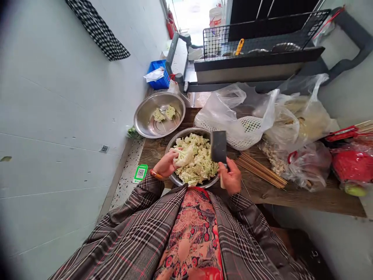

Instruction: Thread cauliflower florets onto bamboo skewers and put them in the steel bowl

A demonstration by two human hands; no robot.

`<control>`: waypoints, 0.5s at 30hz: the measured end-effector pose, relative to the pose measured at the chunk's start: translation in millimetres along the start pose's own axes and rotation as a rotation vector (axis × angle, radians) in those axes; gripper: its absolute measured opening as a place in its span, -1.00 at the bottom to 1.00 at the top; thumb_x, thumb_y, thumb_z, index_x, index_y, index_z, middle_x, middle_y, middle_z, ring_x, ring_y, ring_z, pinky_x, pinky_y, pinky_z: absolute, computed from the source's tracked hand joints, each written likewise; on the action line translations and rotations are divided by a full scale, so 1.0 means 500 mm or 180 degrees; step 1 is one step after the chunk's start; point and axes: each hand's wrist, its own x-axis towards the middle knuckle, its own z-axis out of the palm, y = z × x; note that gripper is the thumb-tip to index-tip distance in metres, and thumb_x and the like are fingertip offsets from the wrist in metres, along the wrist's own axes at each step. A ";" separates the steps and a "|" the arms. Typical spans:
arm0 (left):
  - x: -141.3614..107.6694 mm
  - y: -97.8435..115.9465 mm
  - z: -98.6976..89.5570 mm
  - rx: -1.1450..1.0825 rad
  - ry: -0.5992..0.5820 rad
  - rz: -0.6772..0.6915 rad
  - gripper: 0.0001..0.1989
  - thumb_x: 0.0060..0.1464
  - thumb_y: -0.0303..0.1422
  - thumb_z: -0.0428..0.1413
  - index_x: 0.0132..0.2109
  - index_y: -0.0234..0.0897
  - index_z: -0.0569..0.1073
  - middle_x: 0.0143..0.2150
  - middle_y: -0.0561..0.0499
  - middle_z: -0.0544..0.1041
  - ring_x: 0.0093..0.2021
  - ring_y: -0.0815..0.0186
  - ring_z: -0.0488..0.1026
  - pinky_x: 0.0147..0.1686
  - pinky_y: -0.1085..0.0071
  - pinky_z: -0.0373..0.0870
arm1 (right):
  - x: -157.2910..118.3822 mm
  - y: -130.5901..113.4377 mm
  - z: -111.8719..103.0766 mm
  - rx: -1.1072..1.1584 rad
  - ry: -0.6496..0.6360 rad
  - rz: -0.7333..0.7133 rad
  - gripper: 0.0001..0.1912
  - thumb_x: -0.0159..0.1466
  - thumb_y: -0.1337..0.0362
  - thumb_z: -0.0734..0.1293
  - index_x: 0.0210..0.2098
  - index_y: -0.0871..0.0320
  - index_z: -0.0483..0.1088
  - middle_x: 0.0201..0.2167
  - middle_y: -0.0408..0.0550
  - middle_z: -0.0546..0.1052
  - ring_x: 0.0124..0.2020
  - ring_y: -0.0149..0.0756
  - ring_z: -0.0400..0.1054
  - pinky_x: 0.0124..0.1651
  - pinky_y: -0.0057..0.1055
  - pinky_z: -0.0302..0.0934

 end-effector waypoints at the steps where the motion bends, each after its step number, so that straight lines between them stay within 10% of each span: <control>1: -0.005 -0.002 0.004 0.0057 -0.0073 0.0047 -0.58 -0.11 -0.41 0.23 -0.05 -0.29 0.37 -0.18 -0.03 0.49 -0.21 0.33 0.47 -0.18 0.37 0.42 | 0.002 -0.010 0.023 0.0192 -0.0270 0.0183 -0.42 0.12 -0.06 0.30 0.00 0.20 0.38 -0.47 -0.14 0.45 -0.55 -0.37 0.37 -0.55 -0.44 0.29; 8: -0.030 -0.037 0.003 0.0648 0.0059 0.0604 -0.29 -0.21 -0.40 0.30 0.13 -0.30 0.25 -0.23 0.00 0.49 -0.21 0.37 0.44 -0.15 0.43 0.32 | -0.018 -0.032 0.129 0.0814 -0.1337 0.0737 -0.48 0.12 -0.02 0.34 -0.03 0.17 0.40 -0.43 -0.11 0.51 -0.54 -0.37 0.37 -0.56 -0.47 0.28; 15: -0.039 -0.099 0.007 0.1606 0.0410 0.1179 -0.49 -0.07 -0.13 0.21 0.00 -0.30 0.46 0.04 -0.14 0.42 0.05 0.17 0.34 0.08 0.25 0.24 | -0.034 -0.038 0.150 0.1126 -0.1268 0.0927 -0.47 0.12 -0.02 0.35 -0.01 0.14 0.39 -0.32 -0.09 0.53 -0.53 -0.40 0.36 -0.56 -0.50 0.29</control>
